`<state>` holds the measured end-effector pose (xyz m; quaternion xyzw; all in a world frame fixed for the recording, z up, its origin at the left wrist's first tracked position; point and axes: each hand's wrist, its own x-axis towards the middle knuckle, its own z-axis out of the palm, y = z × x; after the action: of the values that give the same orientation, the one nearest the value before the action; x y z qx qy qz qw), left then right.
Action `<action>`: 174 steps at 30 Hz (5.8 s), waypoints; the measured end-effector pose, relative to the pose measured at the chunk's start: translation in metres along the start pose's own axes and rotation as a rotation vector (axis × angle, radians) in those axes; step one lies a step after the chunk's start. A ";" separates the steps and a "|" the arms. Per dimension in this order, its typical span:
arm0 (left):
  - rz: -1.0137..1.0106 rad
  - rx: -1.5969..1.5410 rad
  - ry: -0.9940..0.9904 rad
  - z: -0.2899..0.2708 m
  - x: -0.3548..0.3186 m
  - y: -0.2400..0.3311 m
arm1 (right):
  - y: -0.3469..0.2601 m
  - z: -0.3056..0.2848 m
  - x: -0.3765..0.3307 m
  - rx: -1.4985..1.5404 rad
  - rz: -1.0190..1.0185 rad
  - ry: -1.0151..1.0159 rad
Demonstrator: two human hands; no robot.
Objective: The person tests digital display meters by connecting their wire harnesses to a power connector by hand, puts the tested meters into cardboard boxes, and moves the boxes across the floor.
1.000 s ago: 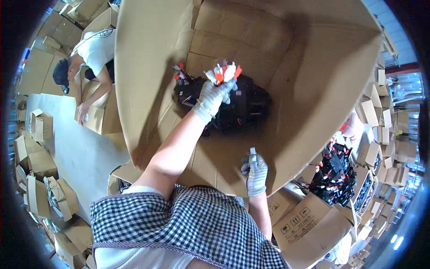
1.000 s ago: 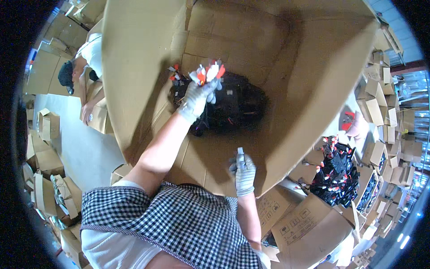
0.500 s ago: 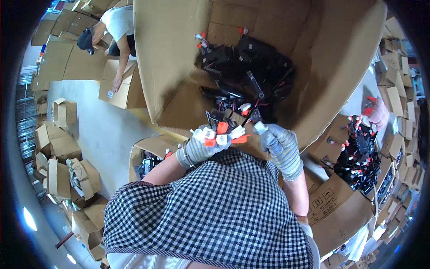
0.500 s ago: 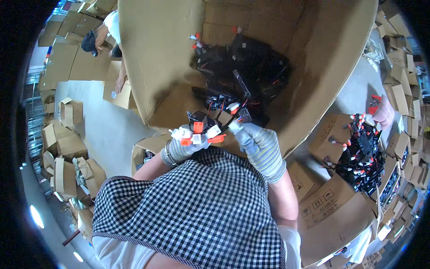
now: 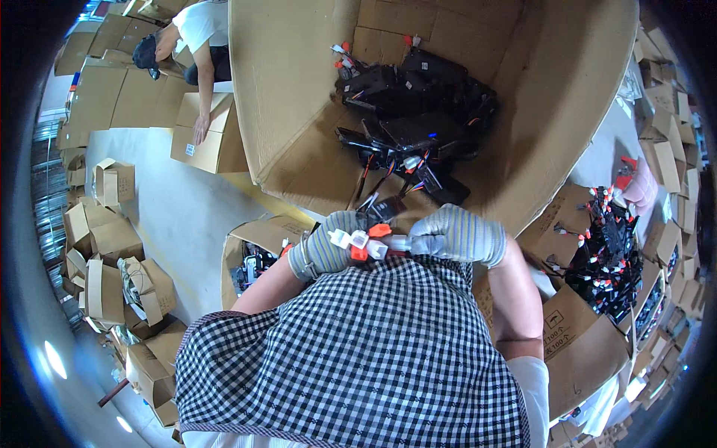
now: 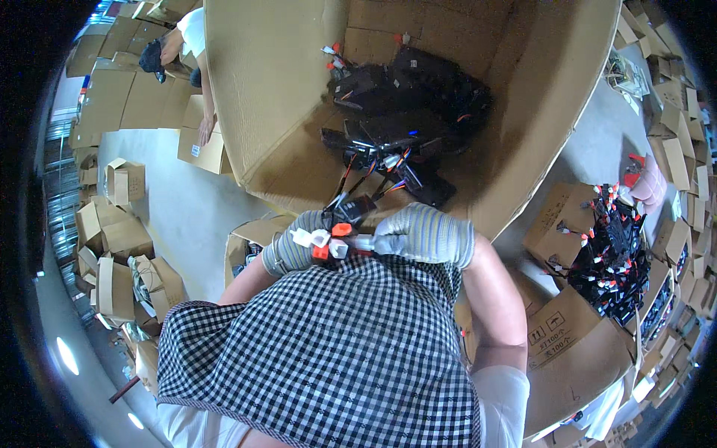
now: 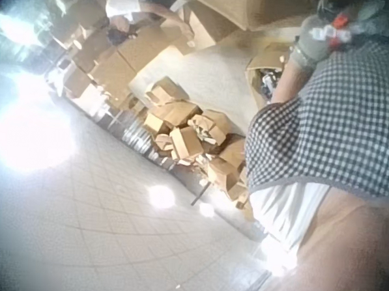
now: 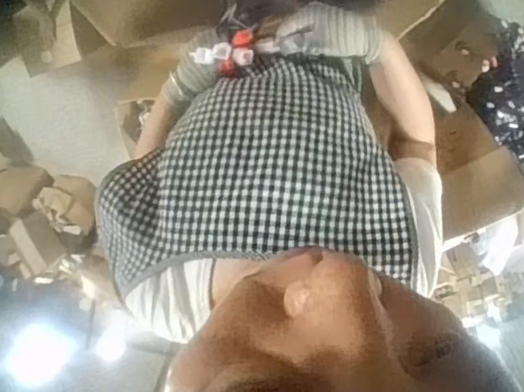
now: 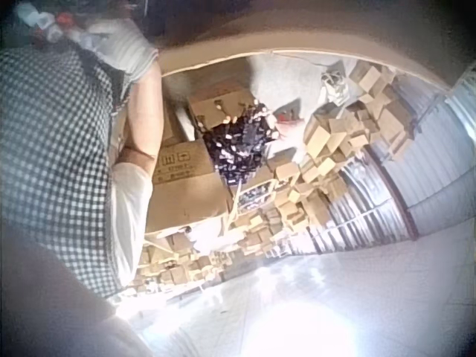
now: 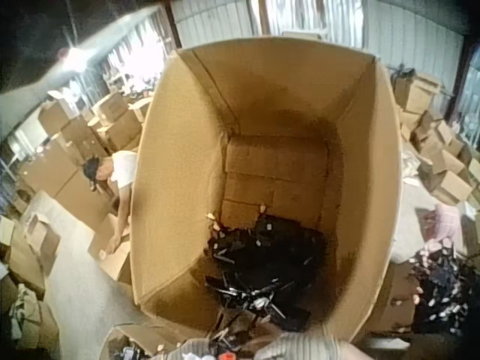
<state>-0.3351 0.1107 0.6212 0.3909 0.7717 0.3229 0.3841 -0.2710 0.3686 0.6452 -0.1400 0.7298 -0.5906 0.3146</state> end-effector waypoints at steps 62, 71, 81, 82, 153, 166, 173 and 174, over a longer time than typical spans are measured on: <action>0.194 -0.662 1.190 -0.039 0.049 0.007 | 0.030 0.000 0.003 -0.102 -0.124 1.045; 0.263 0.392 0.455 -0.013 0.037 -0.004 | 0.002 0.021 0.029 0.411 -0.238 0.607; 0.208 -0.347 0.247 -0.021 0.063 0.026 | 0.018 0.034 0.019 0.479 -0.226 0.580; 0.172 0.058 0.288 -0.018 0.060 0.023 | 0.014 0.033 0.012 0.396 -0.211 0.638; -0.276 -1.353 0.234 -0.041 0.035 0.018 | 0.047 -0.044 0.047 1.050 -0.340 1.303; 0.108 -1.602 0.807 -0.045 0.029 -0.037 | -0.028 -0.019 0.069 0.217 -0.063 0.105; -0.085 -0.181 1.295 -0.086 0.013 -0.041 | 0.021 -0.087 0.059 0.200 0.443 0.987; -0.010 -0.333 1.272 -0.084 0.016 -0.027 | 0.032 -0.103 0.071 0.144 0.527 1.067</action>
<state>-0.4225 0.0941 0.6358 0.0556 0.7897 0.6043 -0.0901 -0.3842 0.4160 0.6047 0.3833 0.7553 -0.5293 0.0493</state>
